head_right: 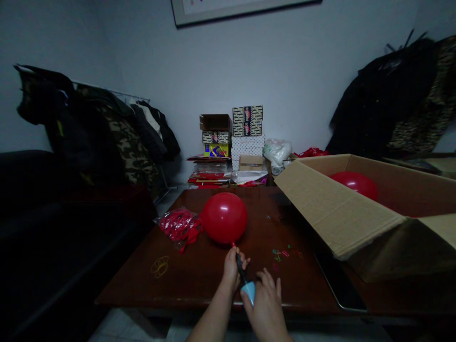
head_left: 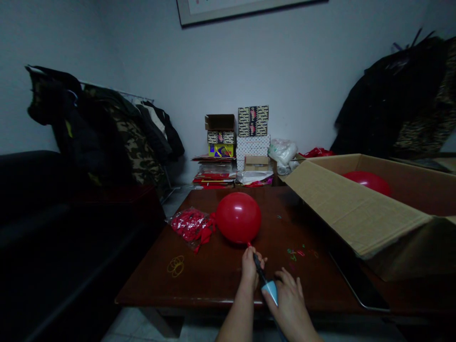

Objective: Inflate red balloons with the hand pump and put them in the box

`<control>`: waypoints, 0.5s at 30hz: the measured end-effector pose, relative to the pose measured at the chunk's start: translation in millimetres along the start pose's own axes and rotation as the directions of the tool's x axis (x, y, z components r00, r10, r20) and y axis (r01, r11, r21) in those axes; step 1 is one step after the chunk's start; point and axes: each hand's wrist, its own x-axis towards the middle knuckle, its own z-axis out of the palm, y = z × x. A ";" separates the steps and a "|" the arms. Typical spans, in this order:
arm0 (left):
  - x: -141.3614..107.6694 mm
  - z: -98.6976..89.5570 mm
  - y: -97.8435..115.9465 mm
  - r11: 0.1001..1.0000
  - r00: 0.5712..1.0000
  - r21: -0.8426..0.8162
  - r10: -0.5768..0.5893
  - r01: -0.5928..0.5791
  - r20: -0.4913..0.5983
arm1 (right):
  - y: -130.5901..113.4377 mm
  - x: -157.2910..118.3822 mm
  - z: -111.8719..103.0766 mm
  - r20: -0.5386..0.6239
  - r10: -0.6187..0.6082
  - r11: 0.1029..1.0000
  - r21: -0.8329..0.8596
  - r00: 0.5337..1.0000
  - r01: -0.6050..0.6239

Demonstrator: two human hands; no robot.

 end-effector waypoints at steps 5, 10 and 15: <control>2.5 -1.4 0.0 1.000 1.000 0.002 0.001 -0.001 -0.004 | -9.6 15.3 3.7 -0.015 0.007 1.000 -0.001 1.000 -0.007; -2.6 2.4 1.1 0.999 0.999 0.020 0.026 -0.025 -0.023 | -3.4 3.6 2.9 -0.025 -0.002 1.000 -0.014 1.000 0.002; -5.6 2.8 0.9 0.999 0.999 0.033 0.040 -0.039 -0.031 | 23.3 -33.7 19.4 -0.045 -0.057 0.997 -0.047 0.997 0.055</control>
